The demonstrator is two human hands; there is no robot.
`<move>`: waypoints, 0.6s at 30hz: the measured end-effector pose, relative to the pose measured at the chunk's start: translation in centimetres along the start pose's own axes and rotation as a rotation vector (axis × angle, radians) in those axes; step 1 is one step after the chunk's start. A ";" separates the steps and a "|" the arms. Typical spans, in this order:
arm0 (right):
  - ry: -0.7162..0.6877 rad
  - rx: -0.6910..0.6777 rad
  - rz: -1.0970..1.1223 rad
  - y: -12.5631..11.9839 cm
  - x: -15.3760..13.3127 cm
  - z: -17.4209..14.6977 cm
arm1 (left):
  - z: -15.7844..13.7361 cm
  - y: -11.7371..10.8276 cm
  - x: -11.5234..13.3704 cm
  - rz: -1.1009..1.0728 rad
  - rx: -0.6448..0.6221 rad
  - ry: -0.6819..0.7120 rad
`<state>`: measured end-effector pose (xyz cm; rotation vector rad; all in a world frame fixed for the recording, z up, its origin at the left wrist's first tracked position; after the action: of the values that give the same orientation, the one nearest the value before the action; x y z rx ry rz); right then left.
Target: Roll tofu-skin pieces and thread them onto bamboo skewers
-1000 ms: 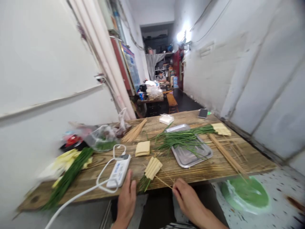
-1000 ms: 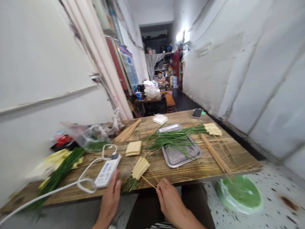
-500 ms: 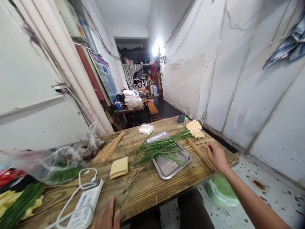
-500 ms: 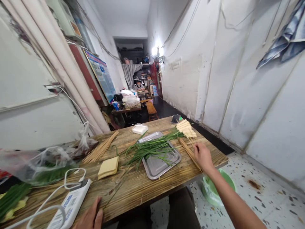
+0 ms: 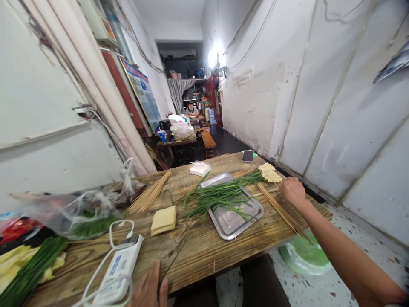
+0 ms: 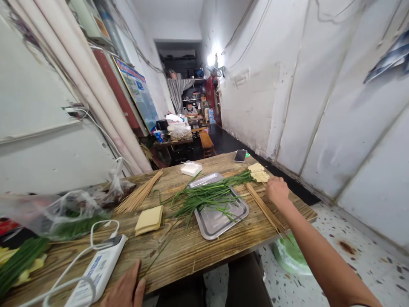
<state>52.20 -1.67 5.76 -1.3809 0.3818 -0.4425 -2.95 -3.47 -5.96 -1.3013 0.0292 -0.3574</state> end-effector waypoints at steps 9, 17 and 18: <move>-0.212 0.222 -0.189 -0.7 -3.5 -7.4 | -0.3 -1.6 2.1 -0.030 0.076 0.064; -0.452 0.187 -0.101 0.7 -6.4 -9.7 | -0.5 -1.4 2.1 -0.090 0.056 0.042; -0.519 0.201 -0.053 0.4 -7.9 -9.8 | -0.5 -1.5 2.2 -0.083 0.068 0.037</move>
<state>40.48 -5.86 3.93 -1.2559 -0.1224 -0.1473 -1.37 -4.83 -4.32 -1.2309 -0.0060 -0.4493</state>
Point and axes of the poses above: each hand's wrist, its own z-axis towards the middle knuckle, its own y-axis out of the palm, x = y × z, the point moved 2 cm from there along z, towards the middle knuckle, and after that the axes turned 10 degrees about -x, right-handed, at the moved point
